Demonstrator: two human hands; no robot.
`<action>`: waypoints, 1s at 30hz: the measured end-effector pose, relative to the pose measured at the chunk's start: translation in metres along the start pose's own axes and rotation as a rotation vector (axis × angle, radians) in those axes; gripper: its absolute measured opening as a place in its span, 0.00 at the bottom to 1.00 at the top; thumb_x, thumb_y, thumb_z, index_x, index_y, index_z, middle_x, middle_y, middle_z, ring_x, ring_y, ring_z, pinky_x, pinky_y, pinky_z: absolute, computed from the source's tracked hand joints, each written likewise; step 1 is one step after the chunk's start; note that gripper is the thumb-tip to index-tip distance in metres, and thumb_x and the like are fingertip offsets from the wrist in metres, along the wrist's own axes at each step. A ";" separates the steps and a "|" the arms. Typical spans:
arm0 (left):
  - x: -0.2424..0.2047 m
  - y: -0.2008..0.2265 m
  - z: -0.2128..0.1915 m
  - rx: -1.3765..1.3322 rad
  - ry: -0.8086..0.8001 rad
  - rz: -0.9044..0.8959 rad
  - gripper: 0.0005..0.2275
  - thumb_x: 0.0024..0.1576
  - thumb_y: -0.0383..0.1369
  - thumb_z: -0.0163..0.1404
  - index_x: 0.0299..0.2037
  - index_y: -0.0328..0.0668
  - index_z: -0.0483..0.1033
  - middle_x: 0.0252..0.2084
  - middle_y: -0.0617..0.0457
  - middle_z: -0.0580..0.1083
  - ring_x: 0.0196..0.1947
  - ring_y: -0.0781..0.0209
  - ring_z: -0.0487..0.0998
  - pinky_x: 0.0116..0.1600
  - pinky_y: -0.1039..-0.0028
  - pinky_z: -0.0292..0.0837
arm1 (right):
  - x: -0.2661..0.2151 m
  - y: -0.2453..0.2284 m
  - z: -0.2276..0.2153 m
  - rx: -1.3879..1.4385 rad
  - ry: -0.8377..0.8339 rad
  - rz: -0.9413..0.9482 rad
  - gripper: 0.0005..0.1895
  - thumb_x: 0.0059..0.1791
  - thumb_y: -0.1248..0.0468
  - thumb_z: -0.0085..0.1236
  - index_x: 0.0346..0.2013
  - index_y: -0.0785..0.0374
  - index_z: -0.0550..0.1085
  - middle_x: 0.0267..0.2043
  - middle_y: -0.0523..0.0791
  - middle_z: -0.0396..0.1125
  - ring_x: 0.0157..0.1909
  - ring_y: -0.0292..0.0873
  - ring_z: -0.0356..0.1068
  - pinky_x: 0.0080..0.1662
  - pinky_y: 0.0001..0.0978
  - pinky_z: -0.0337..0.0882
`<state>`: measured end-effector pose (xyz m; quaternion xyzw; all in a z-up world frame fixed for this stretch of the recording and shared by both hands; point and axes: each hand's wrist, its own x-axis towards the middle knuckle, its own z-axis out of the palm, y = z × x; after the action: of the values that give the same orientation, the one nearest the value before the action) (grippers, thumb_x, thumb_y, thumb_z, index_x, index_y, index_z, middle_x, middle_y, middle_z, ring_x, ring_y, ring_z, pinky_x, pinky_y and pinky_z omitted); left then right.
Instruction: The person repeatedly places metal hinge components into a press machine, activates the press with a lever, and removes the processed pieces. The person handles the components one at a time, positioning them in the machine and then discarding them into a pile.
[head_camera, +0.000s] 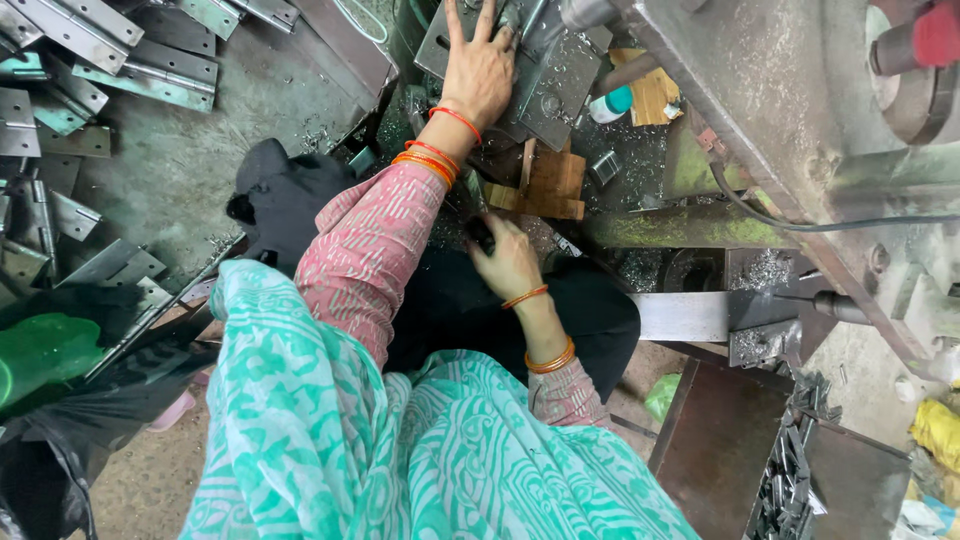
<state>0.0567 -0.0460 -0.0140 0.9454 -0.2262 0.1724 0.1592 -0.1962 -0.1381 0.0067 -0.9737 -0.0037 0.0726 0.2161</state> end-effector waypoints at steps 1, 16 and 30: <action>0.001 0.001 0.003 -0.010 -0.015 -0.006 0.18 0.63 0.35 0.40 0.59 0.38 0.76 0.62 0.51 0.71 0.76 0.43 0.49 0.68 0.24 0.30 | -0.006 0.000 0.013 -0.003 0.031 0.021 0.26 0.47 0.58 0.64 0.58 0.59 0.72 0.52 0.55 0.70 0.53 0.60 0.72 0.53 0.48 0.73; 0.001 -0.009 0.004 0.044 -0.037 0.083 0.16 0.64 0.33 0.41 0.55 0.38 0.79 0.60 0.49 0.73 0.76 0.42 0.51 0.69 0.25 0.30 | -0.016 -0.010 0.014 0.005 -0.008 0.012 0.28 0.45 0.59 0.64 0.59 0.56 0.70 0.48 0.57 0.69 0.50 0.64 0.71 0.49 0.53 0.73; -0.102 0.003 -0.074 0.150 -0.083 0.202 0.16 0.58 0.36 0.46 0.51 0.41 0.82 0.53 0.48 0.74 0.68 0.41 0.62 0.71 0.33 0.43 | 0.000 -0.049 -0.040 -0.029 -0.027 0.060 0.23 0.46 0.57 0.60 0.55 0.57 0.75 0.48 0.57 0.73 0.50 0.62 0.73 0.51 0.51 0.72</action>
<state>-0.0489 0.0176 0.0122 0.9333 -0.3132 0.1647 0.0604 -0.1888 -0.1104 0.0633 -0.9753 0.0213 0.0919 0.1997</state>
